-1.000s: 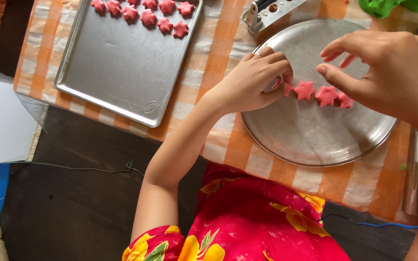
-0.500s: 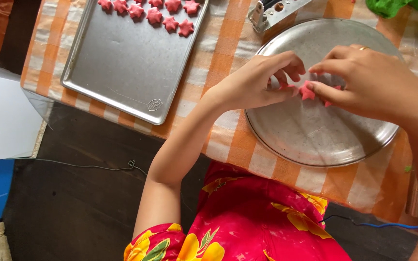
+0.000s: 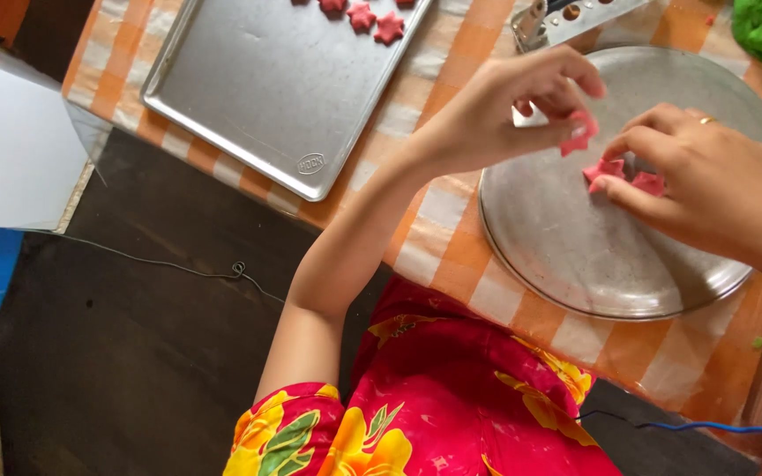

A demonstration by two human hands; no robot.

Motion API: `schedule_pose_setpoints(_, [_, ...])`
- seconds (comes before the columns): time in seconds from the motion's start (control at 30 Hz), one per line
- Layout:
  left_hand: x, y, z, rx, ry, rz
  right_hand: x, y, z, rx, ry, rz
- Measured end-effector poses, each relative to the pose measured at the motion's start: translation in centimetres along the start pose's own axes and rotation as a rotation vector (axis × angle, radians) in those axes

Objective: Rolling out pink dough on a metal plate using a rolling pin and then using a star-shaped cutter to create small dough stars.

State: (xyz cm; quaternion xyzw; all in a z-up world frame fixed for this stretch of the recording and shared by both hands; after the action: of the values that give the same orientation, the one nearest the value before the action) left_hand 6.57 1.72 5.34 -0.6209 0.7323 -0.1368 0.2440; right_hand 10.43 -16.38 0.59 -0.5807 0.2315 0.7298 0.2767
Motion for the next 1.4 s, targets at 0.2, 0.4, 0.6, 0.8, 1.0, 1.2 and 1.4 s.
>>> schedule_pose_setpoints(0.2, [-4.7,0.1,-3.1,0.084,-0.256,-0.26,0.1,0.5,0.2,0.077,-0.024,0.069])
schedule_pose_setpoints(0.4, [-12.2,0.5,0.1,-0.204,-0.575,-0.256,0.2,0.3,0.4,-0.027,0.111,0.026])
schedule_pose_setpoints(0.6, [-18.6,4.3,5.5,-0.527,-0.575,-0.357,0.6,0.3,0.6,-0.024,0.281,0.076])
schedule_pose_setpoints(0.8, [-19.2,6.0,7.9,-0.685,-0.529,-0.402,0.8,0.4,0.5,-0.062,0.244,0.034])
schedule_pose_setpoints(1.0, [-19.4,6.0,9.0,-0.683,-0.56,-0.378,0.9,0.5,0.1,-0.046,0.19,0.051])
schedule_pose_setpoints(1.2, [-18.4,6.3,7.5,-0.758,-0.525,-0.364,1.3,0.6,-0.5,-0.072,0.145,-0.028])
schedule_pose_setpoints(1.4, [-17.9,5.7,7.2,-0.527,-0.603,-0.348,1.2,0.7,-0.4,-0.133,0.151,-0.085])
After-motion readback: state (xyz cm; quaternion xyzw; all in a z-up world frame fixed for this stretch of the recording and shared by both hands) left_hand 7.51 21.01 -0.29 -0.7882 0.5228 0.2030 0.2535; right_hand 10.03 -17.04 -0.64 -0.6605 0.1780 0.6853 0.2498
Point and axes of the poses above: each hand's wrist, its own y-axis away from the middle knuckle, its own x-axis out of the palm, z = x × y, the point moved 7 cm from there along -y, towards the middle knuckle, and after that the axes turned 11 degrees about -z, right-handed, at the moved point
